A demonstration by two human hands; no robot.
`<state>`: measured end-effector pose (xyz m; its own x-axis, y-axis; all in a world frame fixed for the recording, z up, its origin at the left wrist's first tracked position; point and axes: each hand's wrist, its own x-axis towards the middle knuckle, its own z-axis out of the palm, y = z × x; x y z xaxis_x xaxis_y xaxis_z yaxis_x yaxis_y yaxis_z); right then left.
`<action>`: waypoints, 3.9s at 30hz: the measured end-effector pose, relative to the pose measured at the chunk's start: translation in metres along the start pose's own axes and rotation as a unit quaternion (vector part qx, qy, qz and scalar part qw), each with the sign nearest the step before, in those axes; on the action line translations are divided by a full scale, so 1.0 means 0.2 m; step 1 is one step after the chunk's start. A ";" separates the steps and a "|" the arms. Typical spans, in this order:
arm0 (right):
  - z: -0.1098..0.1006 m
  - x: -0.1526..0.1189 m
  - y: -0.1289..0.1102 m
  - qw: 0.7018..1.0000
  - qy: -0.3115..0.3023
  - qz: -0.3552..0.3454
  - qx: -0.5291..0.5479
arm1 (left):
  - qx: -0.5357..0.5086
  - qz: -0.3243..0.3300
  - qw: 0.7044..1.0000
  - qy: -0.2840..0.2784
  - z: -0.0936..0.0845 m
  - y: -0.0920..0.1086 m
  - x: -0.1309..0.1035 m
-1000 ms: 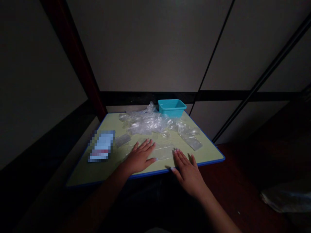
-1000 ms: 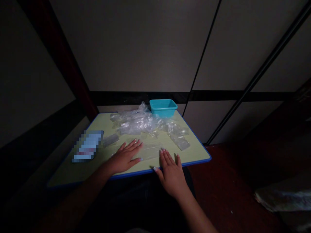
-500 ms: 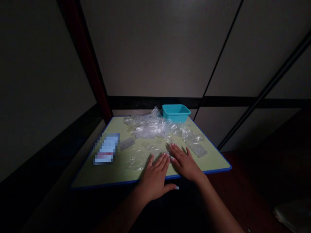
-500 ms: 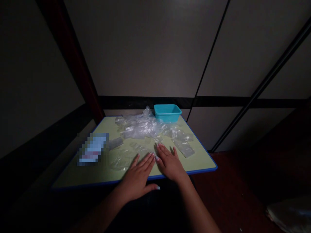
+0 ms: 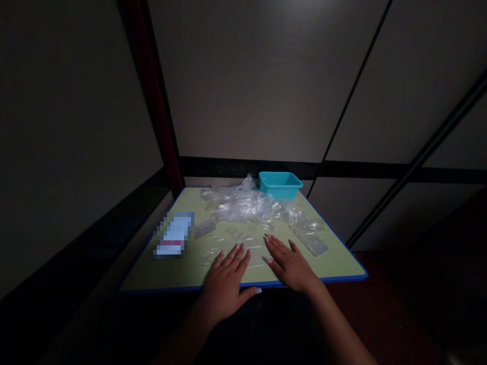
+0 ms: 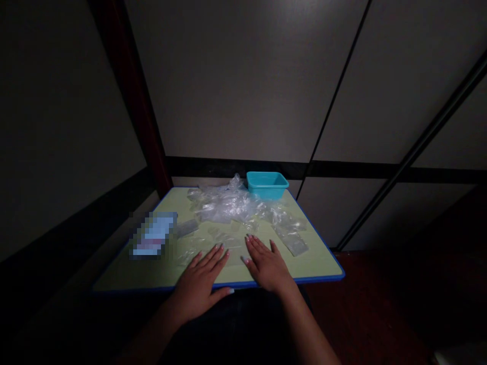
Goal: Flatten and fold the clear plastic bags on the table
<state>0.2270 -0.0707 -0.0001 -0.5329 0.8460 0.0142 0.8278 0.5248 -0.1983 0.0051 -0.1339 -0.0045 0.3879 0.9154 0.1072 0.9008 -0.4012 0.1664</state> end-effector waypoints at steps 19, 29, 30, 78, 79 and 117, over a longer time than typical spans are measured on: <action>0.00 -0.01 0.00 1.000 0.022 -0.003 -0.001 | 0.063 -0.105 0.992 0.040 -0.04 -0.25 -0.25; 0.05 -0.12 -0.11 0.998 0.038 0.034 -0.024 | -0.074 0.088 0.993 0.002 -0.06 0.11 0.04; 0.07 -0.13 -0.11 0.998 0.036 0.037 -0.031 | -0.084 0.094 0.992 0.004 -0.05 0.13 0.08; -0.20 0.19 0.31 0.990 0.089 0.023 0.103 | -0.066 0.113 0.991 0.014 -0.21 -0.03 0.46; -0.20 0.21 0.31 0.992 0.077 0.013 0.100 | -0.067 0.110 0.992 0.006 -0.21 -0.02 0.49; -0.15 0.32 0.44 0.946 -0.042 -0.163 0.277 | -0.190 0.102 0.976 0.001 0.03 -0.07 0.74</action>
<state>0.2703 0.0331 0.0130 -0.7755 0.6250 0.0891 0.4104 0.6064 -0.6811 0.0502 0.0081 0.0039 0.5509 0.8152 0.1789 0.6665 -0.5587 0.4935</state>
